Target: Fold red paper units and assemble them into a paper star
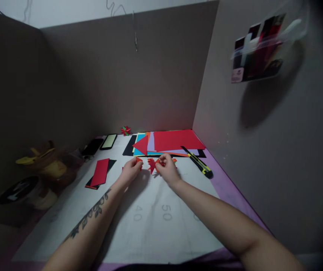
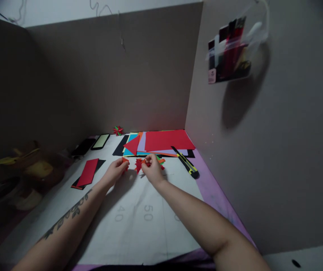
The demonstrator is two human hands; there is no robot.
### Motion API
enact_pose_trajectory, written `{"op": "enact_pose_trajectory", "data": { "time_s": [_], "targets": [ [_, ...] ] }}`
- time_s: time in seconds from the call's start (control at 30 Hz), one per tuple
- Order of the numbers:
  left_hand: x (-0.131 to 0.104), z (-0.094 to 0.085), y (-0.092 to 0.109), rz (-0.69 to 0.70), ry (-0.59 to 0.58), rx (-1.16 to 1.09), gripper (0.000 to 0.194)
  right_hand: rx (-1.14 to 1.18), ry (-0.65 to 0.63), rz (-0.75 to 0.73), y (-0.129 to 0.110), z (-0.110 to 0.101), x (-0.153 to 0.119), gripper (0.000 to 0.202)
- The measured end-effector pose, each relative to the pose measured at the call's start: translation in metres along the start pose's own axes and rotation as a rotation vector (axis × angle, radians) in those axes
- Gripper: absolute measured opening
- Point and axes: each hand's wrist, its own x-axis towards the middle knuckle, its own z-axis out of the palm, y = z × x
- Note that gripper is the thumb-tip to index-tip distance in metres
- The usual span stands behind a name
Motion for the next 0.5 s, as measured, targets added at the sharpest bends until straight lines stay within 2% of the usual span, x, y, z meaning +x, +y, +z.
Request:
{"op": "enact_pose_trajectory", "data": {
  "time_s": [0.1, 0.17, 0.3, 0.5],
  "targets": [
    [-0.023, 0.007, 0.001, 0.040, 0.057, -0.102, 0.026, -0.041, 0.049, -0.059, 0.002, 0.003, -0.003, 0.022],
    [-0.032, 0.010, 0.000, 0.075, 0.092, -0.142, 0.022, -0.058, 0.038, -0.069, 0.002, 0.005, -0.005, 0.023],
    [-0.039, 0.014, -0.006, 0.126, 0.103, -0.244, 0.018, -0.080, 0.027, -0.089, -0.003, 0.007, -0.010, 0.026],
    [-0.041, 0.018, -0.008, 0.072, 0.050, -0.217, 0.014, -0.147, 0.019, -0.118, -0.010, 0.007, -0.017, 0.033]
  ]
}}
